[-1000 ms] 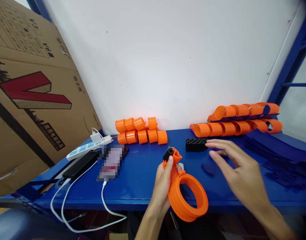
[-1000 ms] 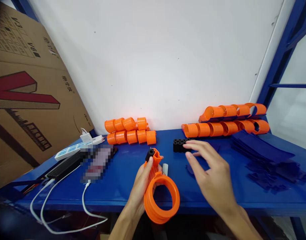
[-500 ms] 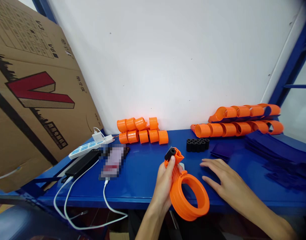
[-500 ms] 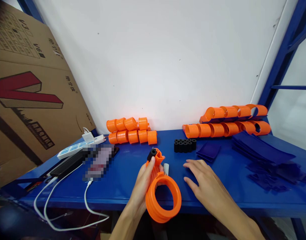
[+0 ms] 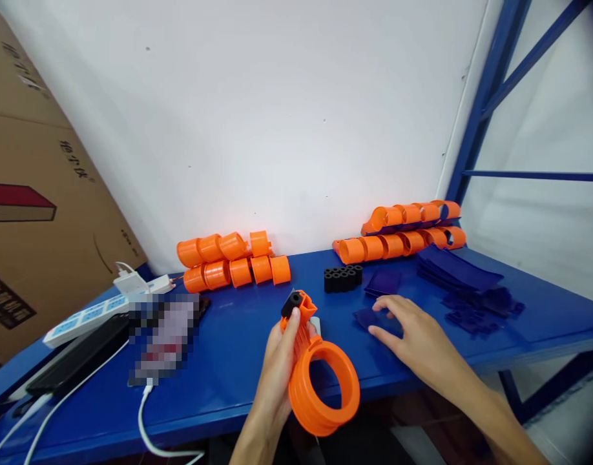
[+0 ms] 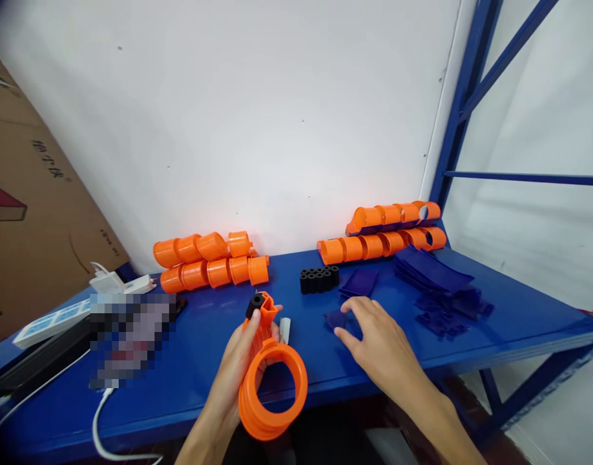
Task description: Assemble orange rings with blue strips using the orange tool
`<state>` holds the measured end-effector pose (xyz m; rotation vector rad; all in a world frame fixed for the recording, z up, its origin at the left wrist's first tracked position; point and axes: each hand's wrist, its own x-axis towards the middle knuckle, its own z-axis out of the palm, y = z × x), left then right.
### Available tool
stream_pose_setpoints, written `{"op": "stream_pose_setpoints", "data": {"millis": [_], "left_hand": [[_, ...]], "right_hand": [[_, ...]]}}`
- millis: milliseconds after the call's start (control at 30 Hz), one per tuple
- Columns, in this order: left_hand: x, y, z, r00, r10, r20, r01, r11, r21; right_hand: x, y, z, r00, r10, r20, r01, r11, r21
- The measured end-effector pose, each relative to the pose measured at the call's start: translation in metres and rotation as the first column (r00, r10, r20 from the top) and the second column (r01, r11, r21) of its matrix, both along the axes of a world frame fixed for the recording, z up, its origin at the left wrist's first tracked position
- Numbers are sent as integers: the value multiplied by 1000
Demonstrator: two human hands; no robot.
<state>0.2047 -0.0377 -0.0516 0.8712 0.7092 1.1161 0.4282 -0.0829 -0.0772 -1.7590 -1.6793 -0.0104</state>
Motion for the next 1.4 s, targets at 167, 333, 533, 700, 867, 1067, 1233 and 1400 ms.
{"op": "stream_pose_setpoints", "data": {"millis": [167, 333, 533, 700, 867, 1067, 1233, 1400], "left_hand": [[1, 1, -1, 997, -43, -68, 45, 998, 34], [2, 4, -3, 995, -74, -73, 79, 995, 61], [0, 9, -5, 986, -137, -96, 147, 984, 105], [0, 4, -3, 968, -224, -116, 232, 971, 64], [0, 2, -3, 960, -241, -143, 252, 966, 61], [2, 0, -2, 969, -190, -160, 206, 975, 88], [2, -1, -1, 957, -201, -211, 228, 967, 113], [-1, 2, 0, 946, -235, -225, 268, 955, 126]], "right_hand": [[-14, 9, -4, 996, -61, 72, 67, 994, -84], [-13, 20, -6, 988, -82, 129, 98, 988, -121], [-13, 21, 10, 762, 109, -639, -206, 975, -80], [-19, 11, 19, 12, 321, -947, -518, 812, 268], [-27, 9, 23, 21, 367, -930, -557, 777, 294], [-39, 3, 30, 197, 392, -899, -499, 829, 252], [-43, -4, 35, 549, 420, -723, -390, 893, 223], [-40, -2, 41, 865, 483, -135, -444, 863, 240]]}}
